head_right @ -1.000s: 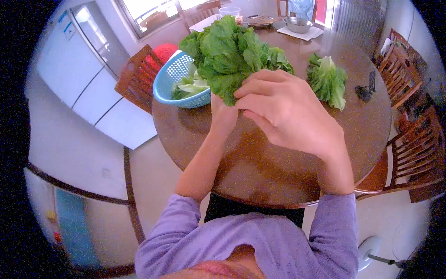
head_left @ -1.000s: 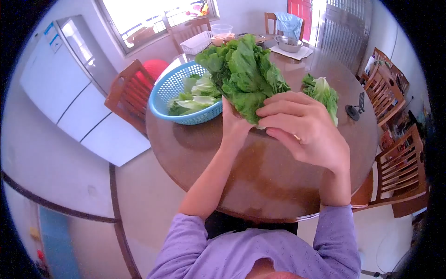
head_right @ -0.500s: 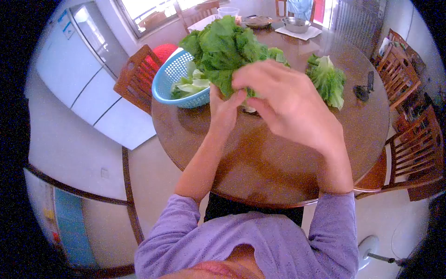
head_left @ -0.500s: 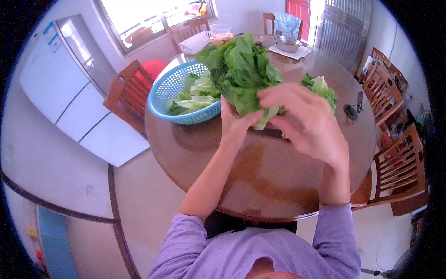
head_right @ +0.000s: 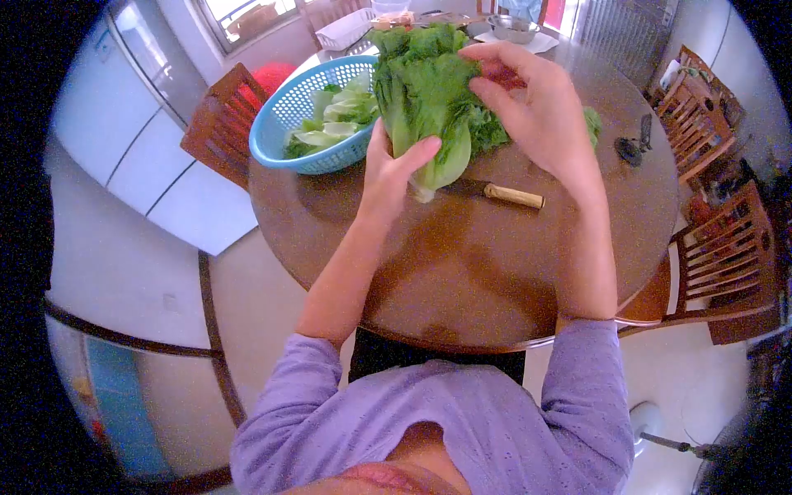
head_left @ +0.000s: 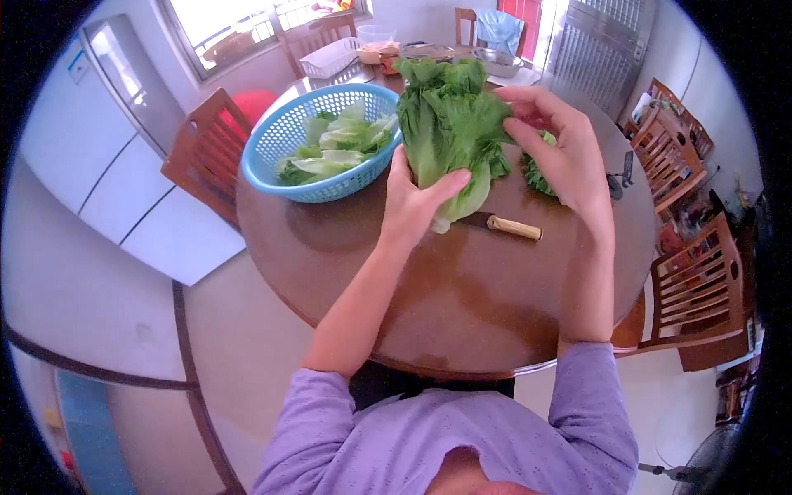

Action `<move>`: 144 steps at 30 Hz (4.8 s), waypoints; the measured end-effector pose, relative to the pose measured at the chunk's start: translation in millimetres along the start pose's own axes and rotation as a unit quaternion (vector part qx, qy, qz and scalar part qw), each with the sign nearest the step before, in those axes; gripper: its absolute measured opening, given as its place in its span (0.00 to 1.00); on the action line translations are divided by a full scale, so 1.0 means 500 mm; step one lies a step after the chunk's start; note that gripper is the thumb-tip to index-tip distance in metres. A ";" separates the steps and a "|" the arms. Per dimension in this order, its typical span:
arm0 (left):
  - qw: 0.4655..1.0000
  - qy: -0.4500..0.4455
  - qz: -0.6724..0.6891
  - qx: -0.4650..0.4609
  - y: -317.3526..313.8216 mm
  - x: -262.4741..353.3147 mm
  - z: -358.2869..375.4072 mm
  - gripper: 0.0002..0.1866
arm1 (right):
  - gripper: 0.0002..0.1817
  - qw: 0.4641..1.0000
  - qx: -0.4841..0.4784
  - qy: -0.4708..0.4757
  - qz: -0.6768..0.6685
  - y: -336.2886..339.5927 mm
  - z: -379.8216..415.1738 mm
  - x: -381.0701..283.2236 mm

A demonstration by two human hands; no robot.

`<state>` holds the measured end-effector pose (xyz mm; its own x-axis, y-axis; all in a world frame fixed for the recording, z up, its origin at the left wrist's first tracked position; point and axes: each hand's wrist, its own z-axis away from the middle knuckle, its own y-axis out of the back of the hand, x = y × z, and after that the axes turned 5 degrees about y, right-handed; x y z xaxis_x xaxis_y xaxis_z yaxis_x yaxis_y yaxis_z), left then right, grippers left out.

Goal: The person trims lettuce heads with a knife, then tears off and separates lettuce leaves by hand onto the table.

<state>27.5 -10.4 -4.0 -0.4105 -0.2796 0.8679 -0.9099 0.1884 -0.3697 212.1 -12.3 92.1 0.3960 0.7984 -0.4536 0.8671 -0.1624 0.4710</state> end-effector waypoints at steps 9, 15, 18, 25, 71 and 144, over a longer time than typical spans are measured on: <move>0.986 -0.072 -0.151 0.024 0.007 -0.018 -0.005 0.45 | 0.18 0.996 0.014 0.066 0.056 -0.025 0.003 -0.025; 0.953 -0.138 -0.262 0.063 0.003 -0.018 0.000 0.45 | 0.11 0.993 0.022 0.033 0.113 -0.034 0.006 -0.042; 0.941 -0.154 -0.295 0.067 0.000 -0.011 0.003 0.45 | 0.07 0.992 0.045 0.053 0.107 -0.038 0.005 -0.025; 0.971 -0.099 -0.210 0.051 0.001 -0.008 0.002 0.44 | 0.04 0.976 0.113 -0.083 -0.168 -0.055 0.002 0.000; 0.958 -0.180 -0.222 -0.017 0.010 -0.019 0.006 0.44 | 0.08 0.994 0.090 0.025 -0.062 0.062 0.003 0.002; 0.917 0.000 0.343 -0.204 0.153 -0.074 -0.034 0.40 | 0.10 0.978 0.017 -0.192 0.080 0.110 -0.010 0.162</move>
<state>-25.7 30.4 -58.6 -0.8775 0.0363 0.4783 -0.3398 0.6567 -0.6733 290.1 46.4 85.1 0.6069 0.4857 -0.6291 0.7910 -0.2919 0.5377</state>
